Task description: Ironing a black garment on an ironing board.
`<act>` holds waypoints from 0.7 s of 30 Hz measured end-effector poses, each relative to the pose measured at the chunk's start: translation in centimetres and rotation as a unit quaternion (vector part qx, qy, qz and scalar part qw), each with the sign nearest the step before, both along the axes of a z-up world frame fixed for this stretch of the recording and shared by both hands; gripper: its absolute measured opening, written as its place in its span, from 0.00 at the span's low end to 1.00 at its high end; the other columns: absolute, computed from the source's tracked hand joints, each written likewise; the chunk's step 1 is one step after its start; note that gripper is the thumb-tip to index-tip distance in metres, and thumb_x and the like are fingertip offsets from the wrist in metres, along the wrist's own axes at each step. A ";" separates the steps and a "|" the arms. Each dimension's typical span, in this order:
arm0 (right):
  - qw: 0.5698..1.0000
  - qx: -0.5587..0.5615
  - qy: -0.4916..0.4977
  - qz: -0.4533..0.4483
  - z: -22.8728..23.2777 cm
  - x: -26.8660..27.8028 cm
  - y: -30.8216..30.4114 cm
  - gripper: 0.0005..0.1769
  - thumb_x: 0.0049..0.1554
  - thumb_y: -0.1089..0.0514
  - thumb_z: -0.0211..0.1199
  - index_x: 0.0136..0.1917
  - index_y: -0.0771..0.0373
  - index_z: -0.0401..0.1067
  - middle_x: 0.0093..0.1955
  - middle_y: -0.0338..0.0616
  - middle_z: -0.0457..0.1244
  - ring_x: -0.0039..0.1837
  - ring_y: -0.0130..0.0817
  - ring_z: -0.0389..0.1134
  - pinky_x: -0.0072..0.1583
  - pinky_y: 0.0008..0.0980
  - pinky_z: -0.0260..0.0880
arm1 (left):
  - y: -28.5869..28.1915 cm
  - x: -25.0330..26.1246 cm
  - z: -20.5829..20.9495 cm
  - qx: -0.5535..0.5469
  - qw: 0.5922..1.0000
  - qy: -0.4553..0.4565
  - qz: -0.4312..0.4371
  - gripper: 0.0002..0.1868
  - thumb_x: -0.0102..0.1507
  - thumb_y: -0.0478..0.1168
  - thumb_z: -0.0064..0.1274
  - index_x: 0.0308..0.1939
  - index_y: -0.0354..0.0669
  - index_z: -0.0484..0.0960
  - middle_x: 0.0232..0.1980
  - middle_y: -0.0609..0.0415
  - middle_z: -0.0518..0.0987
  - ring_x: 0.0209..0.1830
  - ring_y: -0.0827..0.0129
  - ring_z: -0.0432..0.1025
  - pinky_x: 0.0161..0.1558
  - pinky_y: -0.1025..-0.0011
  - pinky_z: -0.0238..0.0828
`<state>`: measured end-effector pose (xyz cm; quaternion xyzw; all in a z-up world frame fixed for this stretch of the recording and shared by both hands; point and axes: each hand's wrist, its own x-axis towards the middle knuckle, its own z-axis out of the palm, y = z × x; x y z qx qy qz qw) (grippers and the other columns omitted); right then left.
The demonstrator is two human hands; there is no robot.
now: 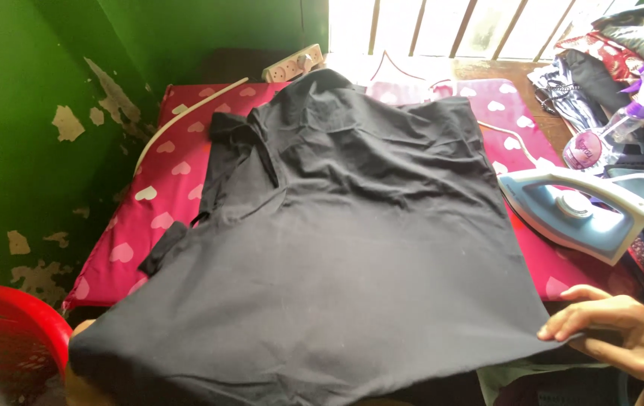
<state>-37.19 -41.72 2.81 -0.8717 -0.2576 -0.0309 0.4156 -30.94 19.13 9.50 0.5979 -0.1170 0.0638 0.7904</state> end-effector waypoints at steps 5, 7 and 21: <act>0.989 0.049 0.046 -0.131 -0.5 2.1 0.4 0.13 0.51 0.72 0.62 0.49 0.66 0.81 0.48 0.46 0.73 0.53 0.35 0.73 0.65 0.39 0.66 | 3.5 13.6 -2.7 0.033 0.992 -0.065 -0.104 0.36 0.58 0.34 0.54 0.71 0.33 0.69 0.64 0.51 0.78 0.64 0.69 0.74 0.67 0.69 0.65; 0.979 0.072 0.032 -0.186 -1.2 4.4 0.6 0.12 0.53 0.70 0.61 0.51 0.68 0.80 0.50 0.45 0.72 0.55 0.32 0.72 0.63 0.35 0.68 | 4.2 19.0 -3.6 0.046 0.984 -0.092 -0.149 0.36 0.58 0.34 0.53 0.73 0.32 0.68 0.66 0.50 0.78 0.66 0.69 0.73 0.69 0.69 0.64; 0.888 0.011 0.010 -0.459 -1.9 13.7 5.4 0.21 0.60 0.57 0.66 0.67 0.58 0.73 0.43 0.47 0.70 0.44 0.29 0.67 0.48 0.34 0.68 | 1.8 37.0 -7.4 0.138 0.971 0.092 -0.174 0.44 0.64 0.35 0.53 0.82 0.39 0.52 0.66 0.60 0.77 0.56 0.78 0.70 0.55 0.75 0.61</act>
